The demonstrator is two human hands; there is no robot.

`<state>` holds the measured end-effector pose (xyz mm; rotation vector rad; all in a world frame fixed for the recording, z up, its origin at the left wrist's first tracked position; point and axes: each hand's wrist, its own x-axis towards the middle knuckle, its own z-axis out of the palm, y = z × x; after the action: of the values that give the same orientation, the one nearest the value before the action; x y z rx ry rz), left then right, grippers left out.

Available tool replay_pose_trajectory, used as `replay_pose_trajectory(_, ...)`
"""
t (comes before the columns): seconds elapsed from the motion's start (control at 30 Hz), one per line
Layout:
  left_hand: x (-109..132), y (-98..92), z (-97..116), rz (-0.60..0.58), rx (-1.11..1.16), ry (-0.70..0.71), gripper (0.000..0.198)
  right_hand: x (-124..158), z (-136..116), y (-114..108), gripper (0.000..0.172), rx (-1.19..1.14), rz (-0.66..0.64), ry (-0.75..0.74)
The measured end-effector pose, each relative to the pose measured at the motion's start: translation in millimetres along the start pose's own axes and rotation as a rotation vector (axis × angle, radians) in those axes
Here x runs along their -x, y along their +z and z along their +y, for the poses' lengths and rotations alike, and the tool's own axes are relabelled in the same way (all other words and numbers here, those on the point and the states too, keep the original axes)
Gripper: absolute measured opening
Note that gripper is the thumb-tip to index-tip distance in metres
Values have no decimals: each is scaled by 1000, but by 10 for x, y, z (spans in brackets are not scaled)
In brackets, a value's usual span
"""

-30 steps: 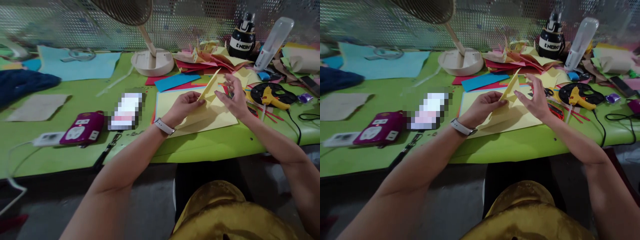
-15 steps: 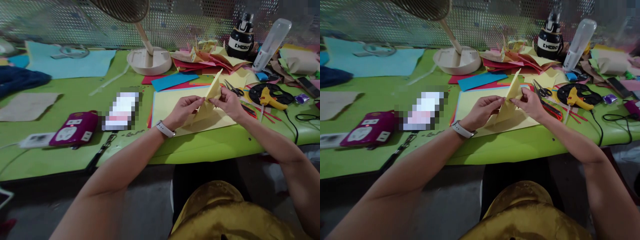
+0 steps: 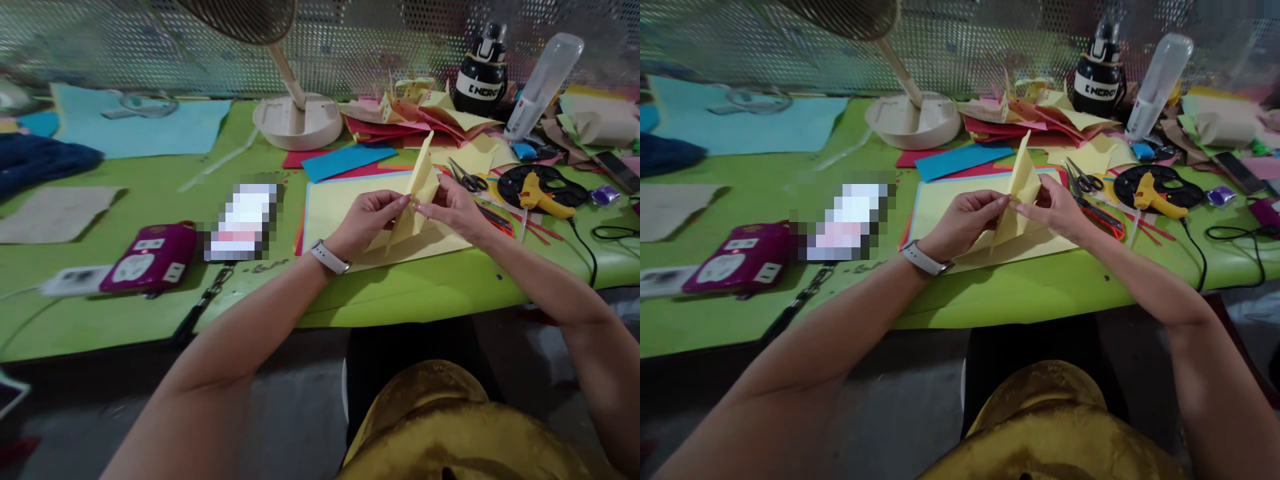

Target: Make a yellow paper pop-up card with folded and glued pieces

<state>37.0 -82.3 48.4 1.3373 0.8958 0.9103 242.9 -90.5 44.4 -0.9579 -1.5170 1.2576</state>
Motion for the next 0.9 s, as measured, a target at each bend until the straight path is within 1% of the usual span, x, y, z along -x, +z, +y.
replay_pose_trajectory(0.23, 31, 28, 11, -43, -17, -35, 65, -33, 64, 2, 60, -5, 43, 28)
replay_pose_trajectory(0.4, 28, 12, -24, -63, -49, -25, 63, -36, 62, 13, 62, 5, 20, 41)
replay_pose_trajectory(0.53, 22, 12, -35, -51, -41, -12, 60, -24, 28, 16, 58, 30, 8, 43)
replay_pose_trajectory(0.67, 17, 30, -11, 0, -53, 3, 59, -31, 15, -8, 52, 24, 22, 24)
replay_pose_trajectory(0.77, 3, 37, -3, 30, -86, 0, 57, -53, 33, -36, 53, 52, 38, -5)
replay_pose_trajectory(0.9, -10, 36, 2, 35, -121, 25, 60, -78, 78, -65, 54, 93, 37, -30)
